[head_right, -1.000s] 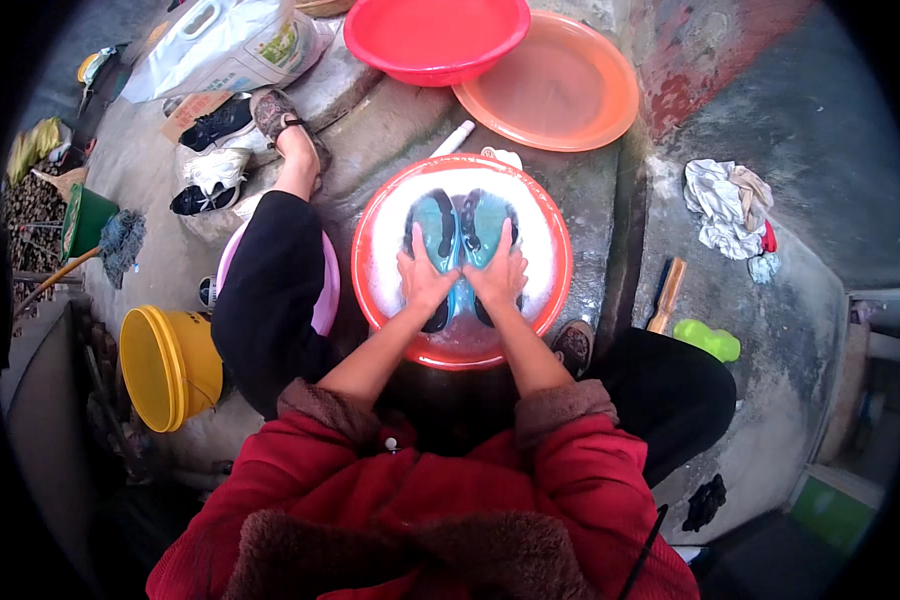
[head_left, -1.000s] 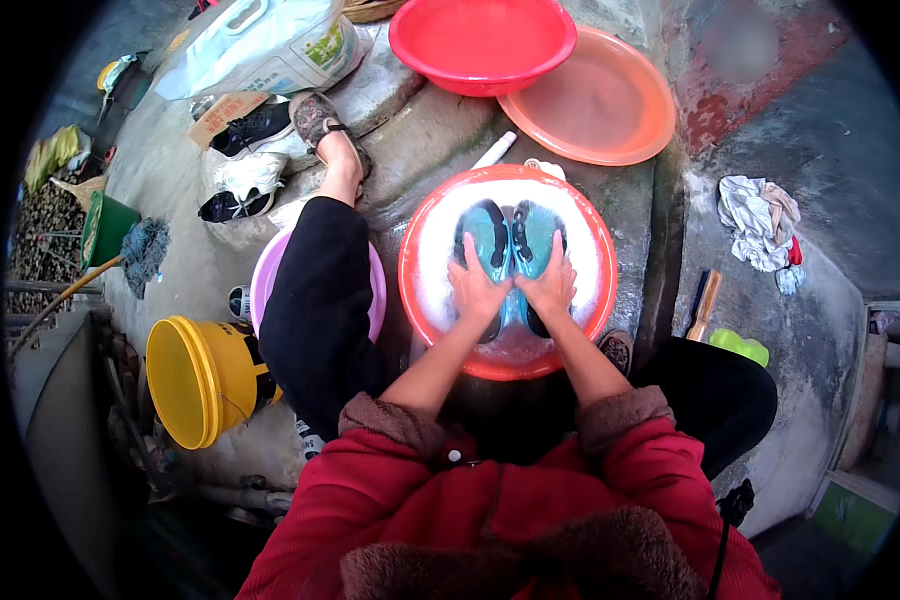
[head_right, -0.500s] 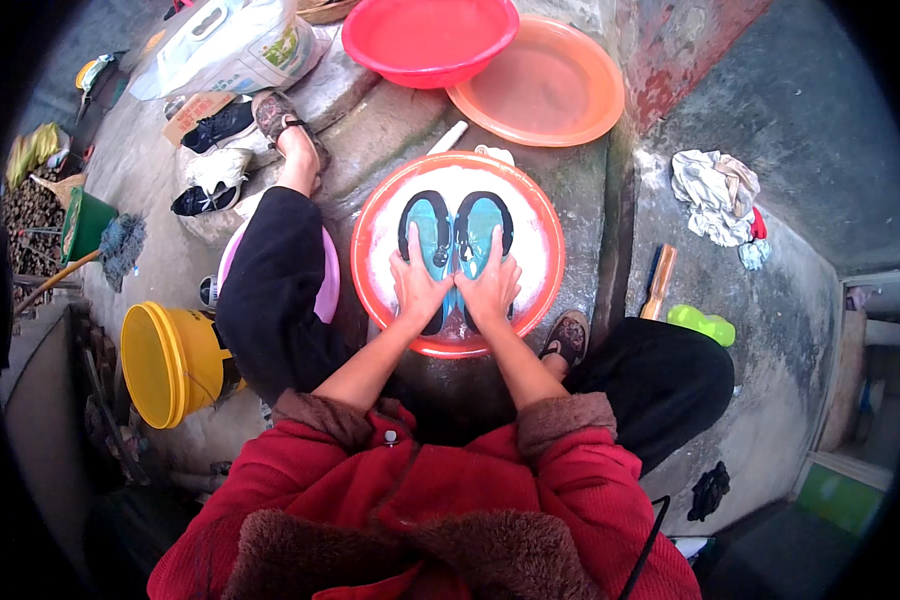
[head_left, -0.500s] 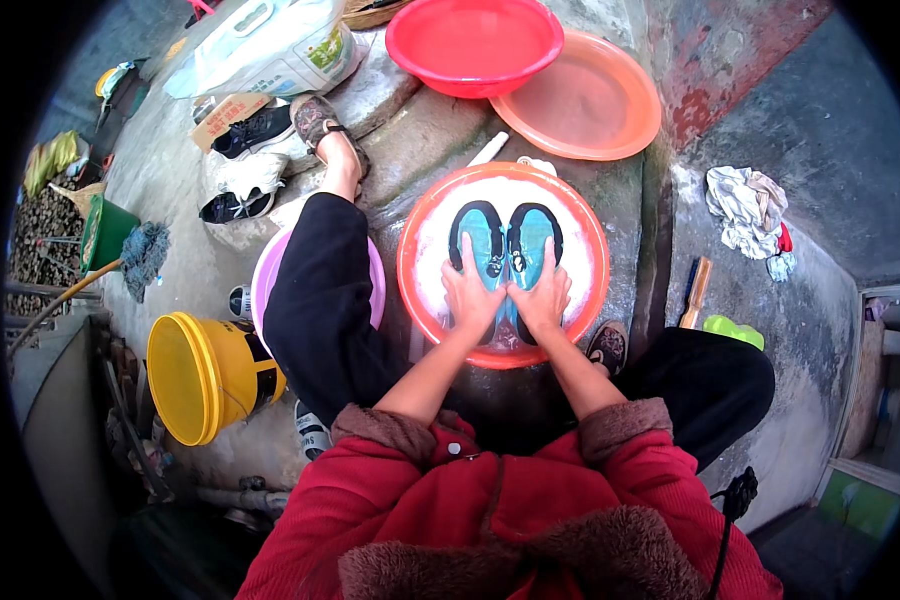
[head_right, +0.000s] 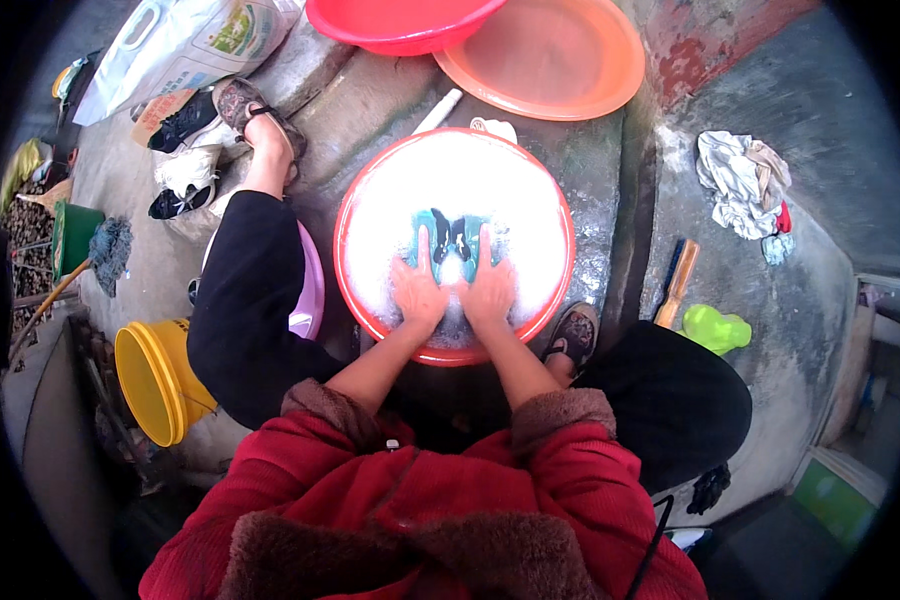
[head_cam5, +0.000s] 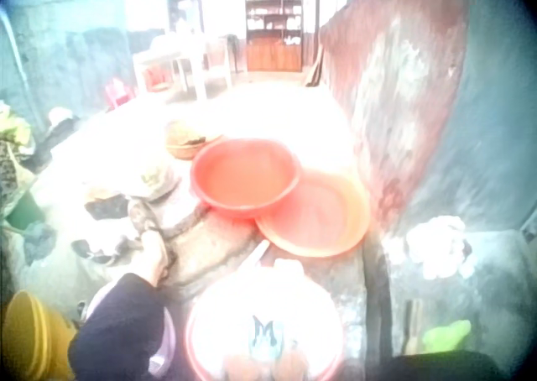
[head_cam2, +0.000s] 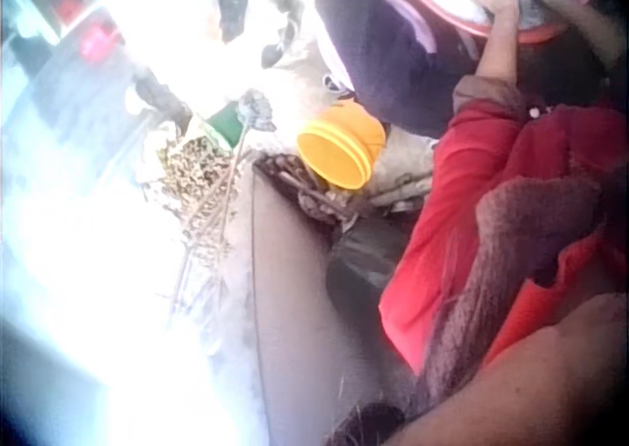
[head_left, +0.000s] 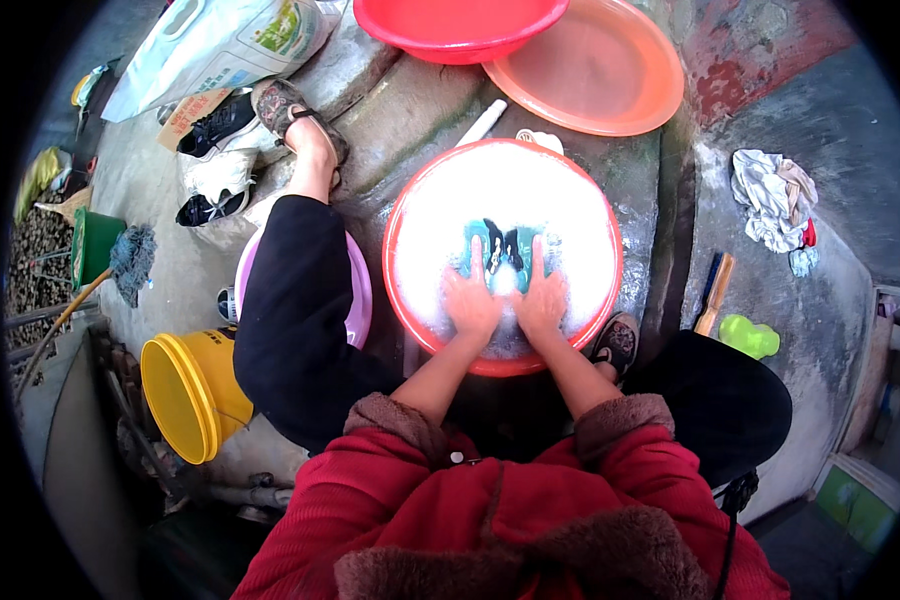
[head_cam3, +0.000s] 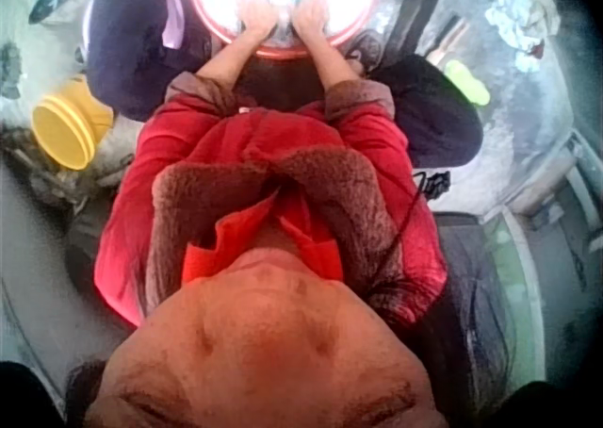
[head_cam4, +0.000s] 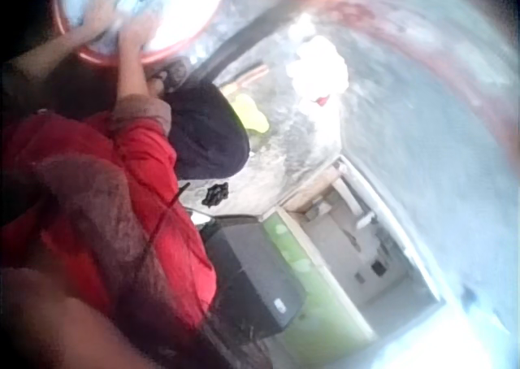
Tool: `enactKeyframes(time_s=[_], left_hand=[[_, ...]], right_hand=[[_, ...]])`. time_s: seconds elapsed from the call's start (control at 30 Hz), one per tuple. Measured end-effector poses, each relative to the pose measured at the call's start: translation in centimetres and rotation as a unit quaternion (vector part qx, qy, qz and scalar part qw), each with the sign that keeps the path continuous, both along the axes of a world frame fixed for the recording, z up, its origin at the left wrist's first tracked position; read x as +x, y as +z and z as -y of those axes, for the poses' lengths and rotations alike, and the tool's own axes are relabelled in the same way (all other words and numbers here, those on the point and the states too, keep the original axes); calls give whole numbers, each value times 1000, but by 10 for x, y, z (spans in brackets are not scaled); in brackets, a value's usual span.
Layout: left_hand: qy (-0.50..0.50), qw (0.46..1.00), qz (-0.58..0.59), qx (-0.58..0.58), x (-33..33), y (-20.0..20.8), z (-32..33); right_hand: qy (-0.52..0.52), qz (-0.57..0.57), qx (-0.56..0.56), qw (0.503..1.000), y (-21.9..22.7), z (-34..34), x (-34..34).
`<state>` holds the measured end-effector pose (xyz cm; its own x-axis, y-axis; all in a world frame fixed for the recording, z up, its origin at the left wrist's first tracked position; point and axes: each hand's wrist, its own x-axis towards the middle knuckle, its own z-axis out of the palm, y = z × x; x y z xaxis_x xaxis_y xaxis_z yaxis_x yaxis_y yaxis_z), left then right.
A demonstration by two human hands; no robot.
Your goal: The person sits on a small stool and washes a pair of light blue and white sneakers by hand in a red basin filled with soapy water. They scrub the shoes with a brush and their hands, rinsing and repeating the process for both shoes.
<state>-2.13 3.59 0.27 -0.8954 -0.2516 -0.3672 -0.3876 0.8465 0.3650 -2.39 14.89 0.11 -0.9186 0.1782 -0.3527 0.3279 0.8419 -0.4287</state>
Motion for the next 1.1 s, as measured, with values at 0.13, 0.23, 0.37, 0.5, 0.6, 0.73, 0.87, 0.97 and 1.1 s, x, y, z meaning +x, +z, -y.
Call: enactKeyframes(time_s=[0.13,0.23,0.37,0.5,0.6,0.73,0.87,0.97,1.1], left_hand=[[25,999,-23,32,-5,-29,-1],[44,988,58,135,-14,-36,1],[-73,976,190,83,0,-97,17],[-152,955,252,38,-15,-88,14],[-160,952,261,26,-46,-60,0],[-131,952,275,21,-43,-61,4],[-133,954,269,19,-41,-95,5],[-133,959,249,2,-34,-111,14],[-30,959,264,101,-69,-67,27]], right_hand=[[-25,51,-105,993,-29,-4,-7],[-55,90,-95,990,-71,-3,-1],[126,239,-30,962,-125,-10,1],[365,351,60,860,-147,-11,-17],[249,345,64,903,-183,-14,-12],[175,266,-145,937,-112,-5,-31],[203,287,-136,926,-140,-8,-28],[202,279,-138,929,-137,-16,-39],[44,136,-160,977,-106,-23,-56]])
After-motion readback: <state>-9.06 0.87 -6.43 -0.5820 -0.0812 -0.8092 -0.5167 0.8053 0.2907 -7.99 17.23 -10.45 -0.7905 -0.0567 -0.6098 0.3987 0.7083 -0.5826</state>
